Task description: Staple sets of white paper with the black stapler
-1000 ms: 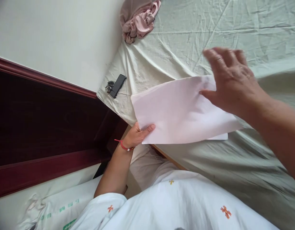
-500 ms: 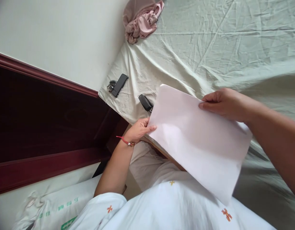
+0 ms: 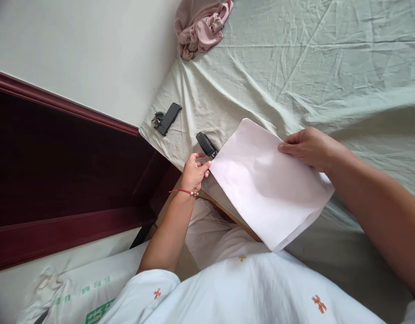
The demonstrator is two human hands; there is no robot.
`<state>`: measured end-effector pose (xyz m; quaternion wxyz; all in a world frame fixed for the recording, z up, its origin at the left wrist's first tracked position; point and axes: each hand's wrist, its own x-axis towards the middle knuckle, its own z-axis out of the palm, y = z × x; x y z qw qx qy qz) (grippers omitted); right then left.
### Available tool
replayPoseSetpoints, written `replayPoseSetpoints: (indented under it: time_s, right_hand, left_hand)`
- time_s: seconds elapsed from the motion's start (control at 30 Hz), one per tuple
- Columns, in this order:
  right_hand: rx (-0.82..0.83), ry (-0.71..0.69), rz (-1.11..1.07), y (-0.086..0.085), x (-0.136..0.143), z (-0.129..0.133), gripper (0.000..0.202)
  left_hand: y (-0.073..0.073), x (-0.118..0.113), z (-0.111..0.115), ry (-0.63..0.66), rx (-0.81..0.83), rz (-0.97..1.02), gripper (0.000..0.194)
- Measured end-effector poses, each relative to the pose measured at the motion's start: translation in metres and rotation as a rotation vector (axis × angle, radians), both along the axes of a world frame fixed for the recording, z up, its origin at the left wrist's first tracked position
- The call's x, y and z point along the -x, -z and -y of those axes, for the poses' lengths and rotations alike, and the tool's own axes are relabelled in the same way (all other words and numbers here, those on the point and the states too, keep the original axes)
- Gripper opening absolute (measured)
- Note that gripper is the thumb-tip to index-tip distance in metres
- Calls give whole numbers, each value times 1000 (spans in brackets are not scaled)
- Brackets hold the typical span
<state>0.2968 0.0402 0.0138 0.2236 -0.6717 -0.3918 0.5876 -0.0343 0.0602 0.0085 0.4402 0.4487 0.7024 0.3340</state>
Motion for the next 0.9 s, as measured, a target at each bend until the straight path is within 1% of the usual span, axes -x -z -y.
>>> replayPoseSetpoints:
  time_s: [0.1, 0.13, 0.17, 0.23, 0.27, 0.33, 0.4, 0.43, 0.5, 0.63, 0.73, 0.8, 0.9]
  right_hand:
    - [95, 72, -38, -4, 6, -1, 16]
    - [93, 93, -36, -5, 8, -2, 16]
    - [86, 101, -26, -4, 8, -2, 16]
    - [75, 97, -5, -1, 8, -2, 17]
    - [72, 94, 4, 1, 7, -2, 17]
    - [68, 94, 12, 6, 5, -2, 18]
    - [66, 94, 18, 10, 3, -1, 19]
    - [67, 91, 26, 12, 3, -1, 20]
    - [70, 86, 37, 15, 1, -1, 21]
    - [64, 82, 41, 17, 0, -1, 22]
    - [52, 60, 90, 16, 0, 1, 25]
    - [-11, 1, 181, 14, 1, 3, 28]
    - [-163, -110, 343, 11, 5, 8, 29]
  left_hand:
    - [8, 2, -6, -20, -30, -47, 30]
    - [10, 4, -7, -22, -49, -79, 29]
    - [12, 6, -8, -18, -85, -131, 30]
    - [14, 9, -7, 9, -236, -293, 34]
    - [13, 11, -5, 44, -341, -393, 38]
    - [10, 14, -1, 166, -546, -588, 47]
    - [8, 15, 4, 321, -665, -721, 52]
    - [7, 16, 6, 390, -687, -759, 54]
    - [8, 16, 10, 467, -683, -809, 57]
    - [16, 14, 14, 492, -633, -906, 60]
    - [19, 13, 15, 512, -602, -937, 62]
    - [18, 14, 15, 537, -590, -932, 63]
    - [16, 19, 19, 581, -614, -878, 63]
